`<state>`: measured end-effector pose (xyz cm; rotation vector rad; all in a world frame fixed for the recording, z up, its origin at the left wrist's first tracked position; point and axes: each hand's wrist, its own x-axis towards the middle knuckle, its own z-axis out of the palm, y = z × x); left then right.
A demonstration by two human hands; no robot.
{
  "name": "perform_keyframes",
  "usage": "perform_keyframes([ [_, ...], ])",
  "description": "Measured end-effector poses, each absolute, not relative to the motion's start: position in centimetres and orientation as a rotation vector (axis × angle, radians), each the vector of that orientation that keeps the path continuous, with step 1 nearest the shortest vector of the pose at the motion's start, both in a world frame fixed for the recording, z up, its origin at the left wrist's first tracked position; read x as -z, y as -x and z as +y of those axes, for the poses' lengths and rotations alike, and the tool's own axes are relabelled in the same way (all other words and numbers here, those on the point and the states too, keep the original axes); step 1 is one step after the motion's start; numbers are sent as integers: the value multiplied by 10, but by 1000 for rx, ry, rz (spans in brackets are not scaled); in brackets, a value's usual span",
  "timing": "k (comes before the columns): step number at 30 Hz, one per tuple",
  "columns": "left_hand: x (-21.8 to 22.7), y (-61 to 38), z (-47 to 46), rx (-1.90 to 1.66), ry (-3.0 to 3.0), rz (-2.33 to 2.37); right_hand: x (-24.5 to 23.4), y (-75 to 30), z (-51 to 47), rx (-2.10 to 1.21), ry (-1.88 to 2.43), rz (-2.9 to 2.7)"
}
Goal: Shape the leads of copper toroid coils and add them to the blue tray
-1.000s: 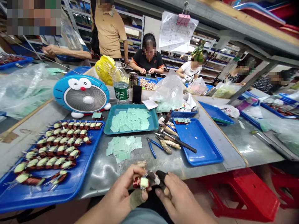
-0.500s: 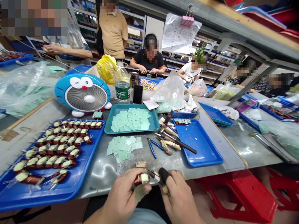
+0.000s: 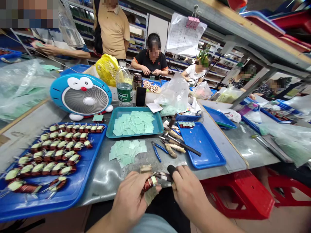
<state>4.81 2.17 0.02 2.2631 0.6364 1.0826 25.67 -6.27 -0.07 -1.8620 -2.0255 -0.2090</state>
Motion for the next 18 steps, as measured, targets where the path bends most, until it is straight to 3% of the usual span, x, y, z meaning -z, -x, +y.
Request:
perform_keyframes([
  [4, -8, -43, 33, -964, -2270, 529, -26, -272, -52, 48, 1837, -2222],
  [8, -17, -34, 37, -709, -1825, 472, -44, -282, -49, -25, 1768, -2296],
  [12, -13, -31, 32, -471, -1255, 376, -36, -284, -52, -116, 1687, -2266],
  [18, 1, -38, 28, -424, -1104, 359, -20, -287, -54, -190, 1609, -2294],
])
